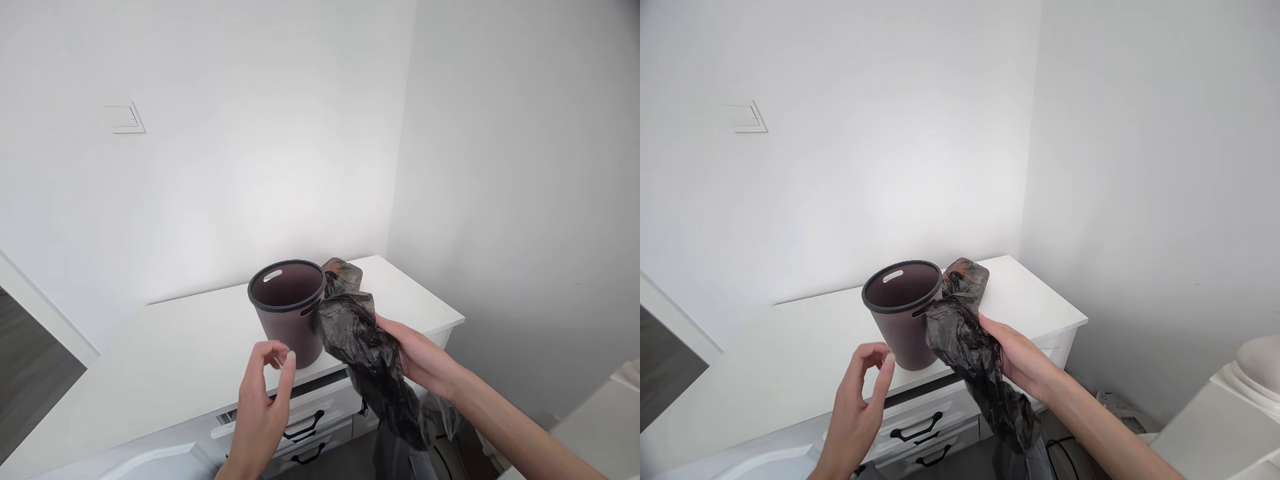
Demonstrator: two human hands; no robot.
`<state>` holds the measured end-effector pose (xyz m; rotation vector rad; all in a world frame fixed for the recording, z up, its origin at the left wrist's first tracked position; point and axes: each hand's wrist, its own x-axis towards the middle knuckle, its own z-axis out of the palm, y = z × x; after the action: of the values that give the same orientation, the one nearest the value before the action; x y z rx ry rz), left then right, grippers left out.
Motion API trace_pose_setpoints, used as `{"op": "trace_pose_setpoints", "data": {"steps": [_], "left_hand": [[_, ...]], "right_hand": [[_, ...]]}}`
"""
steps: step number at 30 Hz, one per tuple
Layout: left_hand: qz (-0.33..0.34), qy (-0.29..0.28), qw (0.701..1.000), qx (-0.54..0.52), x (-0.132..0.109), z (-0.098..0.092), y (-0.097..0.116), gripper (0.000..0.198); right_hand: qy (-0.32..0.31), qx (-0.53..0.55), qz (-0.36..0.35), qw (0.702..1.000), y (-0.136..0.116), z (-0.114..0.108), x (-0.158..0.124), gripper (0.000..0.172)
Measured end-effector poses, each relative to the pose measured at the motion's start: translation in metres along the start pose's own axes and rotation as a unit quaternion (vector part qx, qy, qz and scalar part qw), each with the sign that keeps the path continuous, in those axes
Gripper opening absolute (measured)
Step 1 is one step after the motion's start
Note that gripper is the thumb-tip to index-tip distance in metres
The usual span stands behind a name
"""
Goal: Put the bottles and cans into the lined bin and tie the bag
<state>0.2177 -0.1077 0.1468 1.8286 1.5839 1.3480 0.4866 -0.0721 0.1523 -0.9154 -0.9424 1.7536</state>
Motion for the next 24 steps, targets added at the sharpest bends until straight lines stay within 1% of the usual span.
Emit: {"op": "trace_pose_setpoints", "data": {"steps": [1, 3, 5, 7, 9, 11, 13, 16, 19, 22, 24], "left_hand": [[0.004, -0.010, 1.000, 0.001, 0.004, -0.002, 0.016, 0.030], [0.014, -0.038, 0.999, 0.012, 0.012, -0.007, 0.043, 0.031], [0.029, -0.075, 0.996, 0.032, 0.017, -0.010, 0.061, 0.032], [0.043, -0.109, 0.992, 0.050, 0.019, -0.010, 0.071, 0.033], [0.062, -0.130, 0.988, 0.062, 0.020, -0.009, 0.074, 0.034], [0.070, -0.137, 0.986, 0.065, 0.019, -0.011, 0.071, 0.037], [0.058, -0.124, 0.989, 0.063, 0.018, -0.017, 0.064, 0.040], [0.029, -0.099, 0.993, 0.060, 0.020, -0.036, 0.052, 0.042], [0.002, -0.106, 0.992, 0.062, 0.025, -0.065, 0.032, 0.044], [-0.032, -0.143, 0.987, 0.067, 0.037, -0.105, 0.004, 0.043], [-0.076, -0.162, 0.981, 0.072, 0.051, -0.133, -0.011, 0.042]], "right_hand": [[-0.008, -0.008, -0.005, 1.000, -0.003, 0.007, -0.004, 0.044], [-0.006, -0.031, -0.022, 0.999, -0.006, 0.019, -0.012, 0.047], [0.003, -0.052, -0.042, 0.998, -0.007, 0.029, -0.019, 0.049], [-0.007, -0.076, -0.062, 0.995, -0.006, 0.037, -0.024, 0.051], [-0.025, -0.106, -0.078, 0.991, -0.006, 0.041, -0.027, 0.051], [-0.032, -0.140, -0.089, 0.986, -0.008, 0.042, -0.028, 0.050], [-0.031, -0.171, -0.109, 0.979, -0.013, 0.038, -0.028, 0.051], [-0.023, -0.205, -0.150, 0.967, -0.020, 0.028, -0.024, 0.055], [0.008, -0.201, -0.152, 0.968, -0.022, 0.020, -0.019, 0.060], [0.035, -0.170, -0.157, 0.972, -0.021, 0.018, -0.016, 0.059], [0.044, -0.150, -0.171, 0.973, -0.021, 0.018, -0.016, 0.057]]}}
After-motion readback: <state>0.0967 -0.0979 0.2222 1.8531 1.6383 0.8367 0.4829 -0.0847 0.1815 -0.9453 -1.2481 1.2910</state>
